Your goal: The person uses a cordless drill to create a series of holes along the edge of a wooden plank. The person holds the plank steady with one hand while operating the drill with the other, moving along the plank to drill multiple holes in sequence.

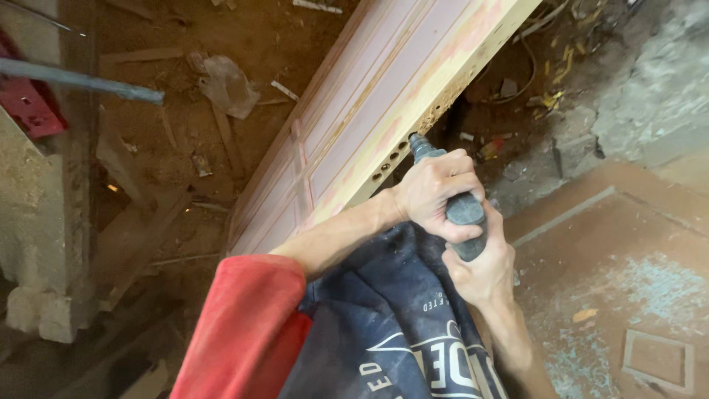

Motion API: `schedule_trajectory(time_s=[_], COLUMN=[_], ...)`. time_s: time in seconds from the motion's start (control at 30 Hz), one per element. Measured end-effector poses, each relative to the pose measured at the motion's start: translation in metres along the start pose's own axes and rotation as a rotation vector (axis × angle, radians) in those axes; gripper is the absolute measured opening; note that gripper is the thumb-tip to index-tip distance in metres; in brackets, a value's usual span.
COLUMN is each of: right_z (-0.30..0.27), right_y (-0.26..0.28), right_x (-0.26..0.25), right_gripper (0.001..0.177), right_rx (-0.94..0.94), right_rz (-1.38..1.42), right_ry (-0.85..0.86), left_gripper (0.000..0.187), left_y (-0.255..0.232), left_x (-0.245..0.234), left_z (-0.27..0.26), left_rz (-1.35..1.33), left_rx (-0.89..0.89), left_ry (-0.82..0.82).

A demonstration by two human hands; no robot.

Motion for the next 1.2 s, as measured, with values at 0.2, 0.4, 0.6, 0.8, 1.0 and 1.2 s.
schedule_trajectory(time_s=[0.2, 0.4, 0.6, 0.8, 1.0, 1.2], right_z=[-0.013, -0.001, 0.003, 0.005, 0.002, 0.003], right_y=[0.003, 0.003, -0.005, -0.006, -0.004, -0.002], right_x=[-0.008, 0.001, 0.005, 0.003, 0.008, 0.011], right_gripper=[0.079, 0.077, 0.074, 0.080, 0.082, 0.080], right_rx=[-0.014, -0.054, -0.042, 0.030, 0.066, 0.032], right_rz=[0.002, 0.020, 0.003, -0.040, -0.027, -0.026], right_ry=[0.003, -0.004, -0.034, -0.005, -0.018, -0.037], left_gripper=[0.039, 0.039, 0.045, 0.047, 0.047, 0.048], left_y=[-0.009, 0.002, 0.008, 0.010, 0.014, 0.018], left_x=[0.008, 0.006, 0.001, -0.005, -0.010, -0.011], left_z=[-0.005, -0.001, 0.000, 0.004, 0.006, 0.004], left_rz=[0.021, 0.044, -0.027, -0.086, -0.151, -0.181], left_rx=[-0.021, -0.038, -0.023, -0.022, -0.007, -0.032], left_ry=[-0.016, -0.035, -0.014, -0.029, -0.037, -0.025])
Point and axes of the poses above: each hand's wrist, its own z-axis towards the middle knuckle, its own x-axis out of the palm, y = z × x, the point moved 3 cm from there along z, towards the middle knuckle, and after that the axes turned 4 degrees about -z, right-handed, at the moved point
